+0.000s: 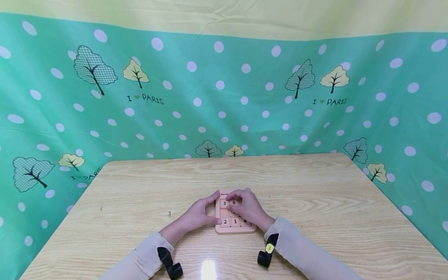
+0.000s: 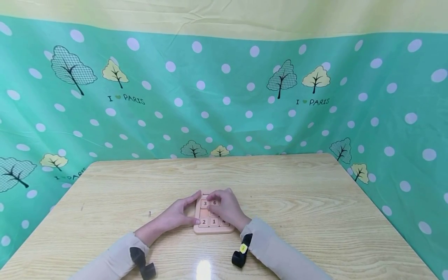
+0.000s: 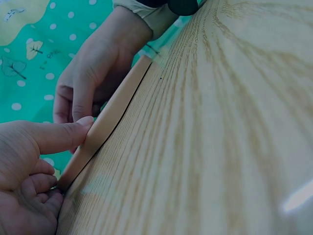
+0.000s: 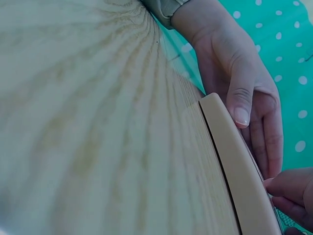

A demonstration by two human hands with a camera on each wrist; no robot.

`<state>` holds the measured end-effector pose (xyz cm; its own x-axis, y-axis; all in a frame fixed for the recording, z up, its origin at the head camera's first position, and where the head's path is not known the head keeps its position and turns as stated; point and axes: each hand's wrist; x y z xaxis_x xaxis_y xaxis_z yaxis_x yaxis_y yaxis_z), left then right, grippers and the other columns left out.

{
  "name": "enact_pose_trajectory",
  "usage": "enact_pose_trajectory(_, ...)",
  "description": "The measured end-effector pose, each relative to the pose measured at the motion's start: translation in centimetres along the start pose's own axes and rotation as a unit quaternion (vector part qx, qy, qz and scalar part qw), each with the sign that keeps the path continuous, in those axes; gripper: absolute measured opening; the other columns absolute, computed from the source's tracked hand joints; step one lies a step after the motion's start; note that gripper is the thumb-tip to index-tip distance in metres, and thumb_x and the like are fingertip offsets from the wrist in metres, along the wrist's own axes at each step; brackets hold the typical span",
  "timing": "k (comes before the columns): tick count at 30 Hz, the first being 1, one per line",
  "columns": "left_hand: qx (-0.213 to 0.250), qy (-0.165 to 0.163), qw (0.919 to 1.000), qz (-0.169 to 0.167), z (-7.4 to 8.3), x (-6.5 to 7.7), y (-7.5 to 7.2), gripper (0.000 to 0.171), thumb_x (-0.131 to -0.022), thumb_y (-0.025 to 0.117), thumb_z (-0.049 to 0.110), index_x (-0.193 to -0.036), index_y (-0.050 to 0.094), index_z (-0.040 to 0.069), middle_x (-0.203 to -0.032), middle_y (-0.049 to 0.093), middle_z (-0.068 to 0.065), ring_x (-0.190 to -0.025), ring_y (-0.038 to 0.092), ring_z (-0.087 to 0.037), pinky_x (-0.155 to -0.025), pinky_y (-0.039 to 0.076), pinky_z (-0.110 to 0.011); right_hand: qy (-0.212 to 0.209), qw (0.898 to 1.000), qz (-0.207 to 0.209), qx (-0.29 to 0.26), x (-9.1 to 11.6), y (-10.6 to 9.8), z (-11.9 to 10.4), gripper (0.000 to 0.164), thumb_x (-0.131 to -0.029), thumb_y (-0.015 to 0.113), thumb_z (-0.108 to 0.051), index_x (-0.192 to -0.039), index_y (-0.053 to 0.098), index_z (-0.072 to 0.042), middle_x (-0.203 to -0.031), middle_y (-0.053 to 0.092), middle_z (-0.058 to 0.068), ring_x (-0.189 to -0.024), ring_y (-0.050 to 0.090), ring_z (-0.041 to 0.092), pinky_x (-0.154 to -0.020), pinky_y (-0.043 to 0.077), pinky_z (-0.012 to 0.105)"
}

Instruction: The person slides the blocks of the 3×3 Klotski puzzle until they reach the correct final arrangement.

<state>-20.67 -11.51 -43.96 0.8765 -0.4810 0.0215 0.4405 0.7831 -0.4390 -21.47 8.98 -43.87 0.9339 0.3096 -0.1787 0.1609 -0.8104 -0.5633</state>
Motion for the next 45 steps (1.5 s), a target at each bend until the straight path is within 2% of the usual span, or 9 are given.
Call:
enact_pose_trajectory(8,-0.004,0.004,1.0000,0.000,-0.2,0.0,0.0,0.092,-0.072,0.081,0.018,-0.146,0.028,0.002,-0.152,0.027,-0.012,-0.142,0.018,-0.030,-0.115,0.013,-0.045,-0.001,1.000,0.002,-0.002,-0.1,0.0,-0.2,0.020,-0.077,0.074,-0.005,-0.096,0.071,-0.012,-0.099,0.062,0.000,-0.095,0.046,0.017,-0.085,0.038,0.035)
enact_pose_trajectory(23,0.006,0.000,1.0000,0.001,0.1,0.1,0.1,0.092,-0.072,0.080,0.016,-0.147,0.028,0.003,-0.152,0.027,-0.012,-0.141,0.020,-0.029,-0.115,0.015,-0.045,-0.003,1.000,-0.002,-0.022,0.9,-0.4,-0.1,0.020,-0.078,0.072,-0.008,-0.098,0.071,-0.011,-0.097,0.063,0.001,-0.088,0.044,0.016,-0.078,0.038,0.031)
enact_pose_trajectory(30,-0.001,0.000,1.0000,0.000,0.0,0.0,0.0,0.093,-0.072,0.081,0.018,-0.147,0.027,0.004,-0.153,0.026,-0.011,-0.142,0.018,-0.029,-0.115,0.014,-0.045,-0.003,0.999,-0.009,-0.033,1.8,-0.5,0.0,0.021,-0.078,0.072,-0.011,-0.099,0.071,-0.011,-0.098,0.061,0.003,-0.091,0.047,0.018,-0.079,0.041,0.031)
enact_pose_trajectory(36,-0.007,0.000,1.0000,-0.004,0.0,0.0,0.0,0.093,-0.073,0.080,0.021,-0.147,0.027,0.003,-0.153,0.025,-0.010,-0.142,0.018,-0.028,-0.115,0.014,-0.044,-0.003,0.999,-0.016,-0.032,2.4,-0.6,-0.3,0.020,-0.079,0.072,-0.009,-0.099,0.071,-0.011,-0.099,0.064,-0.001,-0.094,0.048,0.017,-0.081,0.043,0.030)
enact_pose_trajectory(41,-0.004,0.002,1.0000,-0.001,-0.1,0.0,0.1,0.093,-0.072,0.080,0.018,-0.147,0.028,0.003,-0.153,0.026,-0.011,-0.142,0.018,-0.029,-0.115,0.014,-0.044,0.003,0.999,-0.031,-0.025,2.8,-0.5,-0.5,0.021,-0.077,0.073,-0.010,-0.098,0.072,-0.012,-0.097,0.059,-0.002,-0.090,0.046,0.015,-0.078,0.041,0.026)
enact_pose_trajectory(45,-0.007,-0.002,1.0000,0.001,-0.2,0.1,0.1,0.093,-0.072,0.080,0.018,-0.147,0.028,0.004,-0.153,0.026,-0.010,-0.142,0.018,-0.028,-0.115,0.014,-0.044,-0.009,0.999,-0.038,-0.010,3.0,-0.4,-0.4,0.022,-0.073,0.076,-0.011,-0.095,0.072,-0.013,-0.087,0.056,0.001,-0.083,0.044,0.015,-0.070,0.040,0.023)
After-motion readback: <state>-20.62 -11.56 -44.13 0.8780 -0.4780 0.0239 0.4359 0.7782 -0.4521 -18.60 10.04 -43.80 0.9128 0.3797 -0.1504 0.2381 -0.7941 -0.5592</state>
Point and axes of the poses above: each hand's wrist, its own x-axis away from the middle knuckle, its own y-axis out of the palm, z = x × y
